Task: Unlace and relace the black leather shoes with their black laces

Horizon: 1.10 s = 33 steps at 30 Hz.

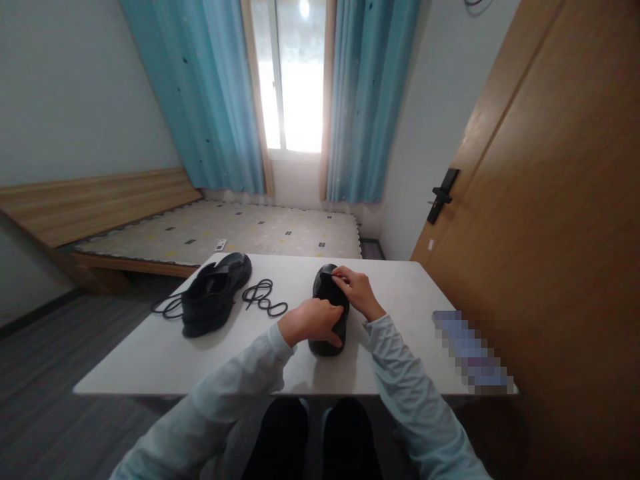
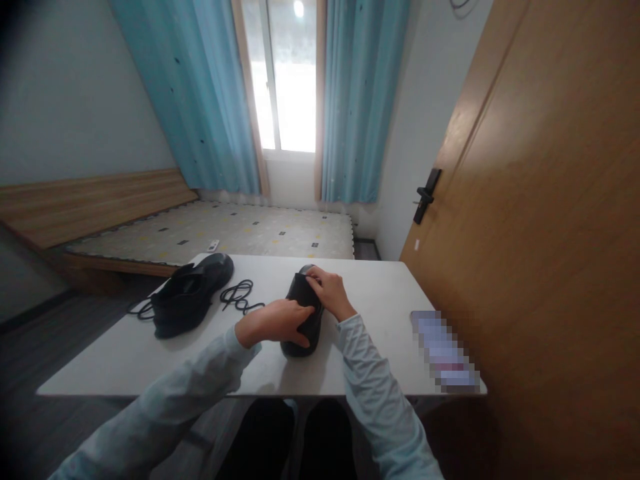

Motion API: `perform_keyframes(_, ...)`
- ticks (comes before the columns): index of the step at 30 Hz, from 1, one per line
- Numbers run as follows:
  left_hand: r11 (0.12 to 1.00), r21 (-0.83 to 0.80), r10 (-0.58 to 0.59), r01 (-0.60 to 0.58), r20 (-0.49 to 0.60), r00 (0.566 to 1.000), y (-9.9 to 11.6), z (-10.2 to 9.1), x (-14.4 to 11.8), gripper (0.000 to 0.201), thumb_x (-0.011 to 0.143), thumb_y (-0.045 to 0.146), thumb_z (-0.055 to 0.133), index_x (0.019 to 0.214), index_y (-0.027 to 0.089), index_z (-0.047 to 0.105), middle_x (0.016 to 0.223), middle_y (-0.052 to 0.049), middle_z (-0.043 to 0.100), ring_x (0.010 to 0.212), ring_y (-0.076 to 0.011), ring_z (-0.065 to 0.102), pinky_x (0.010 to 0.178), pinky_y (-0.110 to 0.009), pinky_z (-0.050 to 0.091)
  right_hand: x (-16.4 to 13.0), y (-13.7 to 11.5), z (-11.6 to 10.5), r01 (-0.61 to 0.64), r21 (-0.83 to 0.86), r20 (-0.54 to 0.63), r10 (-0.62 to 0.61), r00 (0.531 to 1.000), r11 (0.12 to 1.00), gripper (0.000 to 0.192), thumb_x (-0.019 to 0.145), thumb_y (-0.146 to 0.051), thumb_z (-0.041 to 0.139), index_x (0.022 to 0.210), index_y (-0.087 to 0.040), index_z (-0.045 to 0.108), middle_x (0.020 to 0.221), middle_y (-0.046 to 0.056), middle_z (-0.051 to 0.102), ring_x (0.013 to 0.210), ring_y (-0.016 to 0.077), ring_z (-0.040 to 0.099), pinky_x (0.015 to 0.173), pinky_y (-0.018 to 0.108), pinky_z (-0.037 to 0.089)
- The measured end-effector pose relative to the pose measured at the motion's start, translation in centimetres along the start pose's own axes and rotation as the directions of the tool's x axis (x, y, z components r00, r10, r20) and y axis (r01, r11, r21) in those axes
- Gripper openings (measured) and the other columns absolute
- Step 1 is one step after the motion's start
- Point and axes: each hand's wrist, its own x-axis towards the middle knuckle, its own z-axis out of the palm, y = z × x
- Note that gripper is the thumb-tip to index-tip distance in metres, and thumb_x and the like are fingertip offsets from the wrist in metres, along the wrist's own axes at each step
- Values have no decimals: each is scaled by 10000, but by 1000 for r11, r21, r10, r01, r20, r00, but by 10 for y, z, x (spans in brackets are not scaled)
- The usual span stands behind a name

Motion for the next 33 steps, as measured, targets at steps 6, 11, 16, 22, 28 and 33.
perform_keyframes(6, 1000, -6, -7, 8, 18, 1000, 3, -2, 1, 508, 687, 447, 704, 1048, 103, 608, 964, -185, 691, 852, -333, 674, 670, -354, 523, 0, -1, 0, 20, -3, -1, -20, 1000, 1000, 128, 827, -257, 550, 886, -220, 657, 829, 2, 699, 766, 162, 660, 745, 279, 510)
perform_keyframes(11, 1000, -17, -7, 7, -19, 1000, 6, -1, -4, 425, 721, 395, 691, 1027, 112, 607, 934, -167, 697, 840, -324, 678, 674, -358, 528, 0, -5, -4, 36, -37, 50, -34, 998, 999, 197, 755, -159, 567, 904, -222, 678, 866, 4, 705, 784, 163, 643, 767, 290, 496)
perform_keyframes(16, 999, -38, 27, -29, -47, 999, 3, 1, -5, 438, 754, 405, 659, 1060, 104, 576, 909, -154, 692, 834, -304, 677, 695, -347, 515, 1, -9, -9, 76, 8, 106, -77, 991, 997, 298, 706, -57, 520, 880, -203, 712, 901, 31, 688, 843, 172, 621, 806, 304, 473)
perform_keyframes(22, 980, -179, 49, -84, -189, 981, -5, 15, -11, 387, 769, 361, 652, 1071, 130, 580, 984, -136, 681, 906, -264, 657, 745, -312, 495, 0, -7, -5, 112, 23, 188, -114, 976, 993, 302, 632, 5, 531, 758, -194, 720, 867, 35, 664, 864, 185, 590, 844, 333, 452)
perform_keyframes(28, 905, -396, 6, -155, -352, 936, -18, 9, -33, 284, 859, 350, 545, 1093, 203, 612, 1059, -43, 694, 951, -175, 649, 840, -248, 466, -1, -7, -3, 139, -8, 219, -134, 966, 990, 281, 633, 14, 531, 727, -184, 707, 838, 42, 648, 857, 188, 561, 832, 338, 438)
perform_keyframes(33, 827, -561, -345, 21, -478, 807, -57, 5, -43, 265, 891, 340, 448, 995, 196, 645, 913, -36, 720, 835, -161, 669, 767, -254, 502, -1, -9, -6, 168, -45, 258, -151, 954, 985, 298, 637, 15, 519, 732, -199, 704, 784, 21, 642, 841, 187, 540, 820, 329, 428)
